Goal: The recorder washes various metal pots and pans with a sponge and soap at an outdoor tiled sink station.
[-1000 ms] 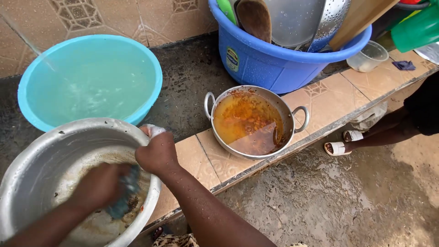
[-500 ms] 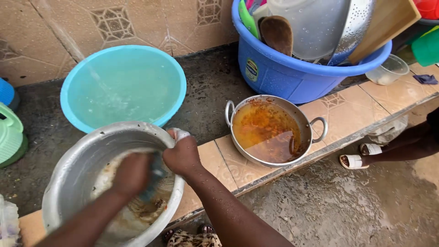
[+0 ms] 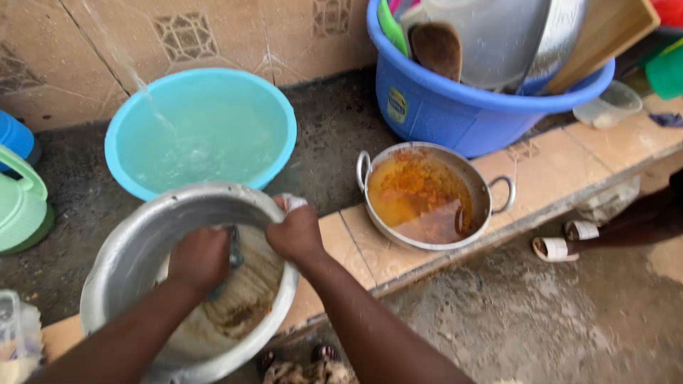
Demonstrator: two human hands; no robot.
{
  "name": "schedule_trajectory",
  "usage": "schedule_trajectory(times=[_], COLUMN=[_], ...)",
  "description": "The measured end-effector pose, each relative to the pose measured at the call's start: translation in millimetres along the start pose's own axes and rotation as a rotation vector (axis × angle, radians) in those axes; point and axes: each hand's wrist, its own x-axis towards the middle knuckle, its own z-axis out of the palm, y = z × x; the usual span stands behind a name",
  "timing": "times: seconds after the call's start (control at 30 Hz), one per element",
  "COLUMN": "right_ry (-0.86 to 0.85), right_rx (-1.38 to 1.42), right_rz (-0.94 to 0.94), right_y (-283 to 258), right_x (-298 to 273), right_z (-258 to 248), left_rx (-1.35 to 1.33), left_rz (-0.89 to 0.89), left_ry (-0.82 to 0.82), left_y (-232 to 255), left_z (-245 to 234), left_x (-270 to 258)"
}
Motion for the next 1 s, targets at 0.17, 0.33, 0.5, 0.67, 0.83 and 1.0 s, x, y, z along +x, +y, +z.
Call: schedule_trajectory(times=[0.17, 0.33, 0.5, 0.67, 0.83, 1.0], right_ry=[0.079, 0.054, 0.07, 0.141, 0.032, 0.086], right_rx=[-0.003, 0.045, -0.115, -0.122, -0.071, -0.114], right_rz=[-0.053, 0.039, -0.073, -0.083, -0.012, -0.08], right_y=[17.1, 16.4, 21.0, 17.8, 3.9, 8.1], right_x=[9.2, -22.5, -0.9, -3.6, -12.0, -8.1], right_z=[2.1, -2.1, -3.1, -7.3, -12.6, -8.3], left_rx=[0.05, 0.077, -0.021, 0.066, -0.036, 0.018], left_rz=[-0.049, 0.045, 0.14, 0.032, 0.054, -0.109], left_ry=[-0.011, -0.095, 0.037, -0.172, -0.269, -0.105], left_y=[3.7, 12.4, 27.0, 52.3, 25.3, 16.3], left_z=[11.3, 50.7, -8.9, 11.9, 2.7, 6.8], left_x=[8.5, -24.5, -2.9, -18.3, -29.3, 7.9])
